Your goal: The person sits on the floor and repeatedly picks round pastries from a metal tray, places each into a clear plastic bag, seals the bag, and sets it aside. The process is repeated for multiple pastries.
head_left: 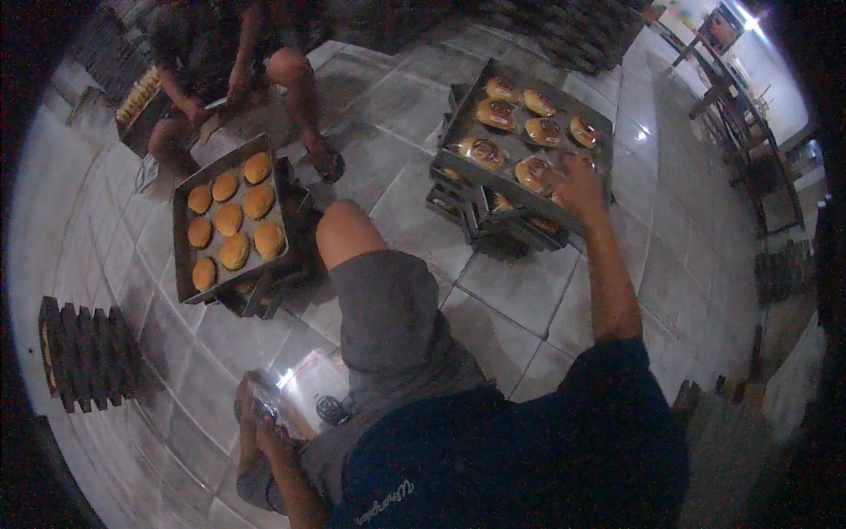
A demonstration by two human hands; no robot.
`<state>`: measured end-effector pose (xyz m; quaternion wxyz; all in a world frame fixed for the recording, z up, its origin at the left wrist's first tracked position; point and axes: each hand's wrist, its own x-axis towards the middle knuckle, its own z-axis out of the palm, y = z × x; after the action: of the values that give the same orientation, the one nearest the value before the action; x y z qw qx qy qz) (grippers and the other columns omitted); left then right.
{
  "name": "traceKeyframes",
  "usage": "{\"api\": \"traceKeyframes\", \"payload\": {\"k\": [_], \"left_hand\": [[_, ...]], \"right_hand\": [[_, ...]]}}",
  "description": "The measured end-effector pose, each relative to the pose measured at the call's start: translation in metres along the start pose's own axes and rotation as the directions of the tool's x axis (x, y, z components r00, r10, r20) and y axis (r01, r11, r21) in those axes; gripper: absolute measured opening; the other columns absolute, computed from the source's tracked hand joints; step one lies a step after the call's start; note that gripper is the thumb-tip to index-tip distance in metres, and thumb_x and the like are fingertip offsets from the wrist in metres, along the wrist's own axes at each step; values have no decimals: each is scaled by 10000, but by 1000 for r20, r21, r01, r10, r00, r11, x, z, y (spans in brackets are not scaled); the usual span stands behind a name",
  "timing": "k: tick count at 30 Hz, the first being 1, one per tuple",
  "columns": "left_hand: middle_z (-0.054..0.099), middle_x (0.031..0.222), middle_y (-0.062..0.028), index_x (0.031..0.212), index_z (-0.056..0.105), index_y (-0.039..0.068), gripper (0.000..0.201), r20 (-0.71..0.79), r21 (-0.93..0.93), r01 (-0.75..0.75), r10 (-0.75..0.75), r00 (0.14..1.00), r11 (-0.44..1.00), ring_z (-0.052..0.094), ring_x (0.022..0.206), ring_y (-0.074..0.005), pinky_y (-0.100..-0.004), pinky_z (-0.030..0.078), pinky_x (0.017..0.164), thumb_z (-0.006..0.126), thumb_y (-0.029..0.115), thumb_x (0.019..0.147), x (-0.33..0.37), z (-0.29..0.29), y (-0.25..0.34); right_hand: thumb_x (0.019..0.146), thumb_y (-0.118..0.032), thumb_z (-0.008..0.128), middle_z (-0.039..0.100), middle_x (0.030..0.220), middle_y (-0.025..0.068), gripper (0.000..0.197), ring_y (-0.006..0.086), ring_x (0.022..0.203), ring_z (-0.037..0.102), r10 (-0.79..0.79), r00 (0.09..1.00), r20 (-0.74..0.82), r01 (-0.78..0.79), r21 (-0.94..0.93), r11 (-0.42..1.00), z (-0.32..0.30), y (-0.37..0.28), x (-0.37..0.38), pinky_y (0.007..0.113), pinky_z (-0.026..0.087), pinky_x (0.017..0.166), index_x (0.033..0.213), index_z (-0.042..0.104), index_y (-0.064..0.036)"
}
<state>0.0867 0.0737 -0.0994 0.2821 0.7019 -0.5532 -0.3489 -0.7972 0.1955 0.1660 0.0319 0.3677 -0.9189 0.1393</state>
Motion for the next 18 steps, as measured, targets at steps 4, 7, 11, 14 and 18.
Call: {"api": "traceKeyframes", "payload": {"k": [4,7,11,14,18], "left_hand": [[648,1175,-80,1166,658,54,213,212,-599,388,-329,920,700,628,966,-188,-261,509,749,597,137,979,-11,25,63],[663,1201,-87,1173,659,65,224,239,-624,431,-366,899,652,645,979,-196,-306,542,767,606,131,966,3,-4,37],[705,1125,-78,1164,663,60,243,163,-583,261,-204,965,769,664,864,-205,-342,553,715,658,134,932,1,8,40],[724,1030,-77,1138,692,39,248,48,-86,1,3,999,996,672,813,-195,-350,552,695,699,151,917,-15,32,124],[702,950,-58,1129,711,12,275,-1,-52,15,-15,1000,999,670,826,-169,-328,548,711,737,186,918,-8,8,94]], "right_hand": [[800,-326,838,713,1075,174,403,381,1007,685,-249,879,-406,166,-229,959,32,8,-54,501,528,866,1091,742,-63],[781,-320,855,704,1071,169,396,392,1036,662,-177,900,-399,146,-105,984,64,11,-39,510,512,898,1060,741,-63],[799,-296,857,695,1116,170,414,387,1056,662,-75,914,-400,85,8,996,82,17,-14,505,518,920,1116,728,-64],[829,-256,852,695,1232,169,468,368,1077,680,24,913,-407,-12,32,999,63,-26,-13,496,536,948,1238,709,-80],[879,-218,820,740,1106,132,368,329,1002,708,-130,906,-402,396,701,593,29,-249,-54,467,548,941,1184,718,-40]]}}
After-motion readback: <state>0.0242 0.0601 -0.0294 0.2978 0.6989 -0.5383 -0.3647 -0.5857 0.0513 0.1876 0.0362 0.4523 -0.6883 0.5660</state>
